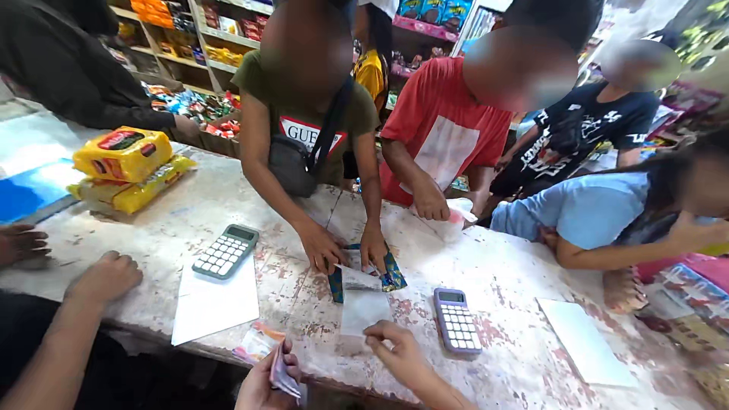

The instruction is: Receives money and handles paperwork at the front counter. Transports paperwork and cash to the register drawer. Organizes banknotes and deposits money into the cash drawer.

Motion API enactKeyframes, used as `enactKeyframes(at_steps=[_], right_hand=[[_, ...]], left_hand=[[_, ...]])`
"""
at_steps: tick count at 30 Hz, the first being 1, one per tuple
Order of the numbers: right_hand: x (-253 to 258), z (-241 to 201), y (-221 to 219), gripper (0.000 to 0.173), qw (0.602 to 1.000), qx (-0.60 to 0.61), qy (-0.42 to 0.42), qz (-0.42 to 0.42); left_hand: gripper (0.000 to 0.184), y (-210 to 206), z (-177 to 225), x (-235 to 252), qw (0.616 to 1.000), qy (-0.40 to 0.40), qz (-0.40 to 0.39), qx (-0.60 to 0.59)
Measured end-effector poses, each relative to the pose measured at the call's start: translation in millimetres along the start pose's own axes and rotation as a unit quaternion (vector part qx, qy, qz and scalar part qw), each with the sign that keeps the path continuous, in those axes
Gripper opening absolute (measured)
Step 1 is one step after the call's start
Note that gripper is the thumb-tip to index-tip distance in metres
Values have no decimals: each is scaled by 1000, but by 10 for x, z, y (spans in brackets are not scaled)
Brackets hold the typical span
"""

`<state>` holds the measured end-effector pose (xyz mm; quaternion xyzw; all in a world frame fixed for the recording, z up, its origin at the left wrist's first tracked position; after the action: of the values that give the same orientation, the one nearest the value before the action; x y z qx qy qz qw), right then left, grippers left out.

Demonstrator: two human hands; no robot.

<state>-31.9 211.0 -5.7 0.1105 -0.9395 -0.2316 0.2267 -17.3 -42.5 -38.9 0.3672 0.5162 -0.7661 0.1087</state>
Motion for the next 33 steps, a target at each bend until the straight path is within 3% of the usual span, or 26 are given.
enactKeyframes(at_steps=[3, 6, 8, 10, 13, 15, 18, 22, 27, 30, 33], right_hand=[[88, 190, 287, 25, 983, 4, -180, 38], [369, 443, 412, 33, 958, 39, -253, 128], [580, 658, 398, 46, 956, 81, -245, 142], [759, 780, 368, 56, 967, 101, -213, 100], [823, 635, 329, 50, 985, 43, -161, -33], [730, 613, 295, 49, 991, 16, -93, -98], [624, 736, 352, 51, 987, 78, -32, -133], [728, 772, 430, 27, 984, 42, -68, -158], [833, 718, 380, 35, 959, -104, -91, -249], [716, 598, 281, 41, 951, -104, -153, -248], [564, 273, 83, 40, 935, 26, -243, -256]], left_hand=[[55, 178, 114, 110, 990, 33, -121, -65], [53, 115, 164, 163, 990, 8, -130, -59], [46, 19, 193, 197, 991, 5, -130, -34], [40, -84, 214, 232, 993, 17, -118, 9], [32, -162, 227, 311, 989, 21, -83, 119], [37, -181, 219, 356, 977, 42, -74, 196], [39, -210, 117, 363, 956, 73, -62, 279], [28, -259, -106, 312, 939, 104, -49, 323], [24, -413, -293, 301, 917, 96, -31, 385], [19, -511, -291, 309, 876, 44, -6, 481], [28, -634, 71, 330, 753, -70, 30, 653]])
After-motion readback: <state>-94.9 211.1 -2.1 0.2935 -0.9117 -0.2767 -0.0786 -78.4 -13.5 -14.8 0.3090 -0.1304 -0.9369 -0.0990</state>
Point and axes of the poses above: each hand's wrist, its own x-axis towards the middle knuckle, its own y-axis out of the back of the hand, z = x × y, the point moved 1 cm from there along x, towards the middle knuckle, and after that the axes turned 7 degrees about y, right-handed, at the moved point
